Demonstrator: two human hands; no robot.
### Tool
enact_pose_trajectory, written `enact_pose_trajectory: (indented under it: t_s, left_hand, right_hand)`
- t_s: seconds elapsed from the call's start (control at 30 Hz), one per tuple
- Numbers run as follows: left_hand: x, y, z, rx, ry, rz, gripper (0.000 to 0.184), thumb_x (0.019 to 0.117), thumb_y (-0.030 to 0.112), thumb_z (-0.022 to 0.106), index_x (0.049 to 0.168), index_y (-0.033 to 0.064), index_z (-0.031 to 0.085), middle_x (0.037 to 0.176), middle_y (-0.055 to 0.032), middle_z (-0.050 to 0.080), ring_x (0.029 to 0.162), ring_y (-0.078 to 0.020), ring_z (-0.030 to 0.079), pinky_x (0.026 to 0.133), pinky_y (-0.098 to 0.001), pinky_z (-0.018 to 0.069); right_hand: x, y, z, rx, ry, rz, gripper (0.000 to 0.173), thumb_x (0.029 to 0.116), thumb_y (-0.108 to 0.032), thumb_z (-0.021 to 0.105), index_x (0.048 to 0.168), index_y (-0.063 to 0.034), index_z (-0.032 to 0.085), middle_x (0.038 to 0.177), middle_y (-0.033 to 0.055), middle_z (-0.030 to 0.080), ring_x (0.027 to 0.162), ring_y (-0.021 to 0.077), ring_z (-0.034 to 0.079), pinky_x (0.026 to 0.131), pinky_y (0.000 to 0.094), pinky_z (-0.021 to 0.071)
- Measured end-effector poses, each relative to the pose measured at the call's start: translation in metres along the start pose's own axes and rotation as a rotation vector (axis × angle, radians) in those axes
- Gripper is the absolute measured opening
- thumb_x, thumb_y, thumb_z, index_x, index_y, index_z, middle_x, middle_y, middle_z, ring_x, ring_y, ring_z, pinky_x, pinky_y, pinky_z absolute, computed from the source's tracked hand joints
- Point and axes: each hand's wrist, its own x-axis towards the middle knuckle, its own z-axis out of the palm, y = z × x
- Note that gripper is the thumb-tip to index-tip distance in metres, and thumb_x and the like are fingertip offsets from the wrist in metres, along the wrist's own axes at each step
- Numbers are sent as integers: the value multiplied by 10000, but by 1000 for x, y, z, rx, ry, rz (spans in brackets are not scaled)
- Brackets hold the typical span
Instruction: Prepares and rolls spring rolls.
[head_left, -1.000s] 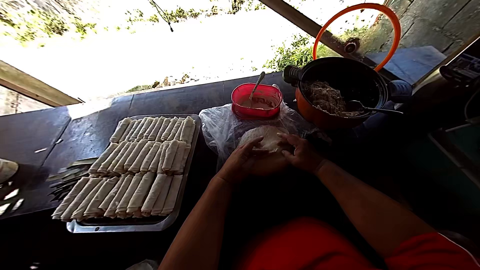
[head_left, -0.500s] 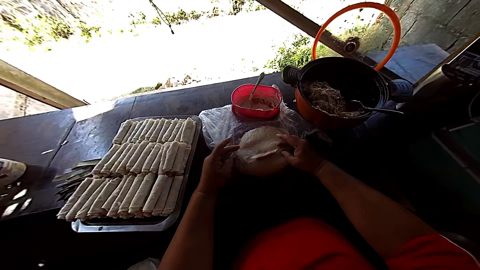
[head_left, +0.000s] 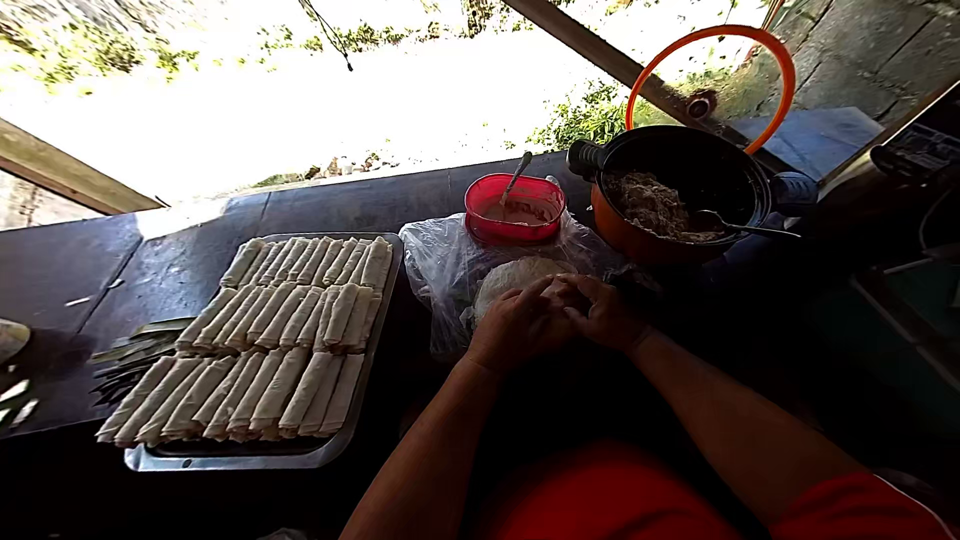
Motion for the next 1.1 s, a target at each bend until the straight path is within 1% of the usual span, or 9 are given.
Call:
enact_pose_trajectory:
  t_s: [0.13, 0.33, 0.5, 0.63, 0.77, 0.83, 0.9, 0.97, 1.1]
  left_hand:
    - [-1, -1, 4, -29, 37, -57, 521, 973, 254, 681, 1472, 203, 542, 1086, 51, 771, 1040, -109, 711, 971, -392, 569]
    - [-3, -4, 13, 3, 121, -33, 435, 971, 235, 675, 1395, 169, 605, 1048, 59, 780, 1026, -107, 716, 963, -385, 566]
    - [-2, -3, 10, -1, 105, -33, 557, 942, 309, 714, 1457, 179, 551, 1088, 65, 776, 1091, -109, 703, 1019, -410, 542]
    - [0, 4, 13, 71, 154, -33, 475, 943, 279, 706, 1394, 157, 620, 979, 48, 787, 972, -131, 723, 991, -447, 530]
    - [2, 6, 18, 119, 198, -17, 415, 944, 262, 691, 1343, 157, 655, 911, 53, 781, 871, -121, 714, 934, -419, 538]
    - [2, 4, 16, 98, 180, -25, 437, 948, 268, 689, 1368, 158, 637, 955, 57, 785, 917, -109, 719, 968, -412, 529]
    - [-2, 1, 9, 35, 126, -15, 517, 952, 281, 710, 1437, 163, 577, 1075, 57, 775, 1043, -100, 709, 1043, -416, 516]
    - [-9, -6, 0, -11, 90, 12, 553, 947, 284, 717, 1465, 184, 549, 1183, 68, 746, 1164, -98, 665, 1103, -433, 482]
    - [-21, -16, -6, -47, 106, -8, 521, 964, 251, 697, 1459, 185, 549, 1101, 91, 767, 1125, -78, 675, 1068, -409, 505]
  right_hand:
    - [0, -1, -2, 6, -17, 5, 487, 885, -111, 720, 1365, -104, 638, 1183, 6, 742, 1165, 101, 666, 1045, 327, 545]
    - [1, 0, -3, 33, -30, 1, 507, 879, -90, 715, 1378, -95, 624, 1187, 11, 736, 1166, 103, 661, 1044, 328, 542]
    - [3, 0, -3, 36, -36, 6, 501, 880, -90, 714, 1374, -97, 627, 1180, 3, 740, 1164, 96, 661, 1046, 320, 540]
    - [2, -3, -4, 24, -40, 13, 518, 879, -86, 720, 1387, -97, 618, 1187, 13, 737, 1160, 107, 663, 1040, 337, 541]
    - [1, -1, -3, 21, -35, 0, 518, 875, -90, 720, 1384, -105, 622, 1189, 5, 733, 1170, 103, 654, 1044, 330, 536]
    - [2, -1, -4, 27, -43, 3, 519, 878, -92, 714, 1388, -101, 618, 1192, 5, 733, 1171, 103, 656, 1046, 332, 537]
    - [2, -1, -4, 38, -38, 2, 516, 876, -84, 715, 1383, -96, 620, 1185, 9, 735, 1162, 104, 662, 1045, 337, 543]
    - [2, -3, -4, 34, -30, 3, 508, 873, -83, 723, 1372, -98, 628, 1168, 17, 733, 1135, 112, 669, 1024, 341, 553]
    - [2, -4, -3, 21, -14, -18, 517, 862, -63, 727, 1370, -93, 631, 1164, 11, 741, 1134, 113, 671, 1016, 336, 555]
